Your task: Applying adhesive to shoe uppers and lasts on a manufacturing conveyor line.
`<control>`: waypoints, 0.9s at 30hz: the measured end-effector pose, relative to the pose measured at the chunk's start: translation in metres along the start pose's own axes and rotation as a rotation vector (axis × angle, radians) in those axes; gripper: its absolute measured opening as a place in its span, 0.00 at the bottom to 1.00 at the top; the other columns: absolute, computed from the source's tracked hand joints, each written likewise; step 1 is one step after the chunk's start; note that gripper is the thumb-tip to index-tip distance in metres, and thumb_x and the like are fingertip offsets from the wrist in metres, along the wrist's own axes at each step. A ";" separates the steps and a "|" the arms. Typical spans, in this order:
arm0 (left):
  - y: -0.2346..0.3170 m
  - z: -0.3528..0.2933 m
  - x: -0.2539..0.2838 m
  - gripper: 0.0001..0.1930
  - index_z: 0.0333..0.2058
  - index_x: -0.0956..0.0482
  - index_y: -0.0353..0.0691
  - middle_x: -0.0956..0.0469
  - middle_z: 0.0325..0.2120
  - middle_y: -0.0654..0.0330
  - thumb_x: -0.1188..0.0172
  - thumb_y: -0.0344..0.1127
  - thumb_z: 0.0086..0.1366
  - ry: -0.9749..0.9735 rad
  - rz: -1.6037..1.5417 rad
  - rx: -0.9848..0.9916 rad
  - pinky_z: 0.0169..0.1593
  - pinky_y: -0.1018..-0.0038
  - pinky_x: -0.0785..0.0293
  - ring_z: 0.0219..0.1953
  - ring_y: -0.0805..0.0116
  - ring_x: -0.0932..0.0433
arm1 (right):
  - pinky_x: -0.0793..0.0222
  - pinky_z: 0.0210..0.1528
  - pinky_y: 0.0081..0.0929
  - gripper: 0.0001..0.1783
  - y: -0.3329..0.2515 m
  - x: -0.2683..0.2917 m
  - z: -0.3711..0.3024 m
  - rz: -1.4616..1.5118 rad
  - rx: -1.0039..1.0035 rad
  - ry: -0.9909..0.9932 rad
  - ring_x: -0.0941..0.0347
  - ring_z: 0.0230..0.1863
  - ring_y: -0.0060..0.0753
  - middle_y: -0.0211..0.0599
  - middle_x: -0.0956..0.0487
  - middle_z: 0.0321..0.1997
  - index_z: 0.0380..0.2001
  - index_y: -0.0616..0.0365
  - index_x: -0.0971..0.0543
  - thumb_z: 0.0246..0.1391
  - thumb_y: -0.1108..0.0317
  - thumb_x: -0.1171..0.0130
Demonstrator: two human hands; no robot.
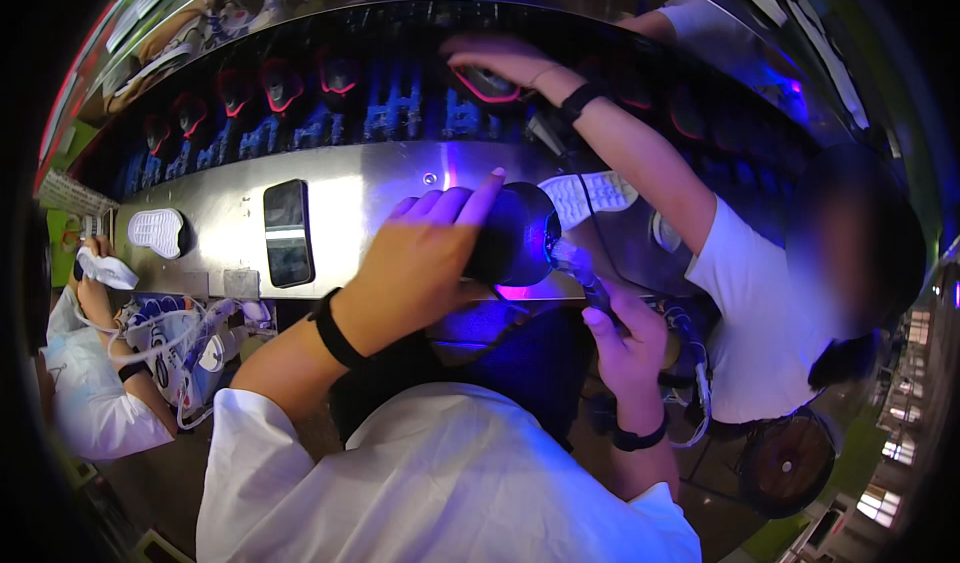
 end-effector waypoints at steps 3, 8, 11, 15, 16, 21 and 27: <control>-0.023 -0.015 -0.003 0.52 0.68 0.42 0.38 0.21 0.37 0.50 0.26 0.50 0.47 -0.054 0.123 -0.063 0.42 0.62 0.23 0.37 0.52 0.18 | 0.34 0.31 0.18 0.17 0.038 -0.029 -0.001 0.239 -0.142 -0.078 0.30 0.27 0.17 0.29 0.22 0.29 0.49 0.64 0.19 0.59 0.67 0.35; -0.035 -0.045 -0.001 0.53 0.68 0.44 0.36 0.19 0.34 0.47 0.25 0.48 0.47 0.020 -0.170 -0.095 0.39 0.59 0.21 0.34 0.47 0.17 | 0.33 0.31 0.17 0.19 0.003 -0.027 0.018 0.205 -0.108 -0.088 0.29 0.27 0.16 0.27 0.22 0.29 0.49 0.66 0.19 0.57 0.67 0.33; -0.019 -0.066 -0.001 0.56 0.68 0.45 0.36 0.18 0.39 0.45 0.23 0.48 0.46 -0.042 -0.419 -0.085 0.43 0.60 0.19 0.38 0.48 0.16 | 0.34 0.32 0.16 0.20 -0.037 -0.015 0.028 0.134 -0.039 -0.132 0.30 0.28 0.14 0.24 0.22 0.31 0.51 0.67 0.20 0.57 0.68 0.35; 0.007 -0.073 -0.003 0.58 0.69 0.48 0.37 0.17 0.40 0.50 0.22 0.51 0.46 -0.115 -0.579 -0.102 0.45 0.64 0.19 0.39 0.54 0.15 | 0.32 0.36 0.19 0.18 -0.069 -0.015 0.028 0.036 0.095 -0.212 0.28 0.32 0.17 0.30 0.18 0.33 0.49 0.66 0.19 0.55 0.70 0.33; 0.012 -0.074 -0.005 0.55 0.68 0.45 0.37 0.18 0.43 0.52 0.22 0.50 0.47 -0.184 -0.662 -0.063 0.49 0.64 0.21 0.44 0.55 0.16 | 0.32 0.36 0.19 0.18 -0.071 -0.011 0.025 0.039 0.105 -0.207 0.28 0.32 0.17 0.30 0.18 0.33 0.49 0.66 0.19 0.55 0.70 0.33; 0.026 -0.078 -0.011 0.50 0.65 0.40 0.34 0.19 0.49 0.54 0.22 0.46 0.49 -0.299 -0.800 0.009 0.57 0.64 0.26 0.51 0.61 0.19 | 0.29 0.41 0.22 0.17 -0.057 0.006 0.010 0.008 -0.006 -0.227 0.24 0.36 0.22 0.36 0.16 0.37 0.46 0.64 0.17 0.53 0.71 0.31; 0.035 -0.075 -0.028 0.44 0.62 0.37 0.32 0.20 0.48 0.55 0.23 0.44 0.52 -0.331 -1.080 0.147 0.54 0.68 0.24 0.48 0.66 0.19 | 0.29 0.47 0.25 0.17 -0.024 0.009 -0.016 0.072 -0.056 -0.246 0.22 0.41 0.26 0.38 0.16 0.39 0.46 0.64 0.17 0.53 0.70 0.31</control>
Point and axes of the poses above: each hand's wrist, its own z-axis towards the middle knuckle, its own x-axis out of the back of the hand, y = z × x, the point moved 10 cm from there along z, towards the middle knuckle
